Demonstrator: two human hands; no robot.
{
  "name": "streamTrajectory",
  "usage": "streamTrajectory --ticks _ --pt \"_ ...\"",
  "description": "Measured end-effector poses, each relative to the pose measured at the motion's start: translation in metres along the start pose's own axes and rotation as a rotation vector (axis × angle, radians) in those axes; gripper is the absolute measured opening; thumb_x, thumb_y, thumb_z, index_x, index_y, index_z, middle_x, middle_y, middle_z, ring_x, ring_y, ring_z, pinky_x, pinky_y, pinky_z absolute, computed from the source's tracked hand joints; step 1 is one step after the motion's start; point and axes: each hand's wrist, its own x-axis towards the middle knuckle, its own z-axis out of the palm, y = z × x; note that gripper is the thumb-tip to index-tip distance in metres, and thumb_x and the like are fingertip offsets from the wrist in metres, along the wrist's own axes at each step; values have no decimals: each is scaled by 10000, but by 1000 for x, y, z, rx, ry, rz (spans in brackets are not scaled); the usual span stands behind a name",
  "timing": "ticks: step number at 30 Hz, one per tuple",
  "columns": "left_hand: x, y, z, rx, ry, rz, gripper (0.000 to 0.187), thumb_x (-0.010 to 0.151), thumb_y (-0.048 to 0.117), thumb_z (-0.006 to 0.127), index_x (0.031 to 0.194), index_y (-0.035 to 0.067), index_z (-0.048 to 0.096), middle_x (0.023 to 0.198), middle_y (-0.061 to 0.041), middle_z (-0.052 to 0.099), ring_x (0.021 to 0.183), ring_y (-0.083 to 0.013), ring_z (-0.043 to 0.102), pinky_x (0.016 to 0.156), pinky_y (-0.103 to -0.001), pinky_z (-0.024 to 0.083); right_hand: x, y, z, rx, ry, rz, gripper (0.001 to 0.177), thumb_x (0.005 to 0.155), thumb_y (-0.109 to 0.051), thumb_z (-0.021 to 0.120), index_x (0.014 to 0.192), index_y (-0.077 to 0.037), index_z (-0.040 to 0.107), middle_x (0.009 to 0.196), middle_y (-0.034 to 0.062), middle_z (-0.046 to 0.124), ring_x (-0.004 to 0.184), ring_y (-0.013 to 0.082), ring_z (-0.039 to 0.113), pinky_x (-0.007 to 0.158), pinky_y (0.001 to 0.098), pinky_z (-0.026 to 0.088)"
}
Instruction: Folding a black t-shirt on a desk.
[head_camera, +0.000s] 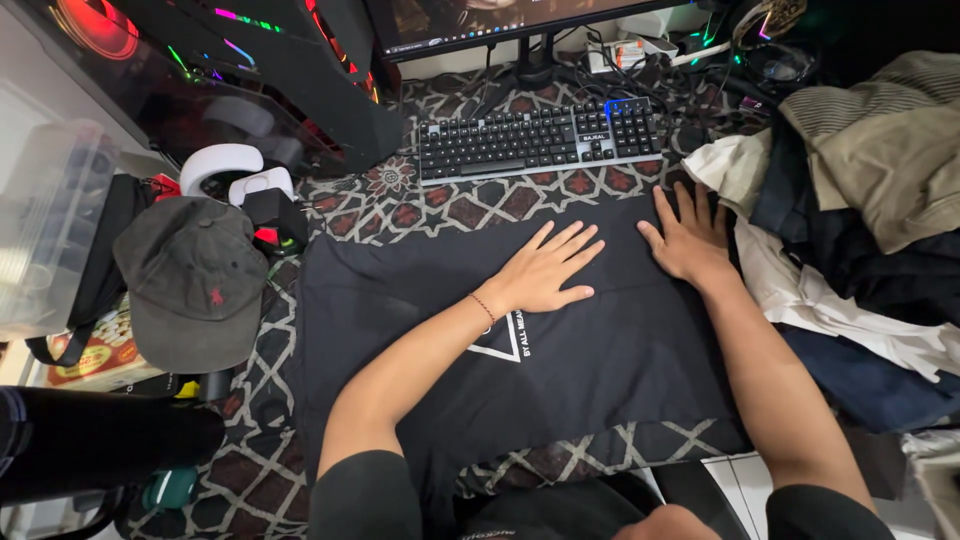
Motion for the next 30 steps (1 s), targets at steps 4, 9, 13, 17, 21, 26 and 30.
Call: streamTrajectory --ticks 4,9,13,17,21,26,30 --pt "-12 6 -7 -25 -4 -15 756 1000 585 513 1575 111 388 1658 -138 334 1562 -317 279 1261 -561 196 3 -1 -1 -12 -16 3 766 974 -646 345 1628 -274 203 1707 75 119 1569 329 2 1224 586 35" --pt "-80 22 -72 -81 59 -72 696 977 494 592 1509 60 478 1578 -195 444 1467 -372 398 1159 -553 304 -2 3 -4 -15 76 -101 744 983 -594 424 1611 -213 302 1687 131 187 1545 379 81 1188 628 98" --pt "-174 32 -143 -25 251 -338 522 865 299 744 1300 31 636 1356 -189 610 1275 -375 570 1023 -475 477 -29 -35 -30 28 279 -363 544 953 -360 650 1433 -114 575 1519 189 461 1408 430 401 1141 583 341" --pt "-264 39 -160 122 335 -722 393 840 184 758 1201 55 670 1165 -135 645 1084 -357 613 910 -458 506 -53 -139 -68 214 255 -657 337 892 -198 728 1217 -116 697 1263 136 640 1226 367 599 1062 472 490" --pt "-302 50 -159 119 220 -863 246 833 186 769 1043 102 672 1037 -84 621 1015 -325 618 871 -446 511 -94 -248 -92 384 35 -1073 354 794 -175 765 1138 -105 723 1045 96 697 1037 327 663 919 435 527" --pt "-304 68 -172 109 189 -776 367 738 232 820 1040 81 675 1022 -93 610 1004 -339 605 833 -451 489 -122 -327 -67 446 -30 -1373 531 683 -202 809 1185 -69 697 1160 112 656 1058 346 614 874 459 478" --pt "-310 63 -166 52 285 -822 450 724 281 838 1075 65 660 1072 -130 616 1011 -378 624 821 -464 511 -122 -335 -34 340 15 -1353 356 744 -144 784 1086 -108 691 1072 73 646 1027 309 622 853 435 484"
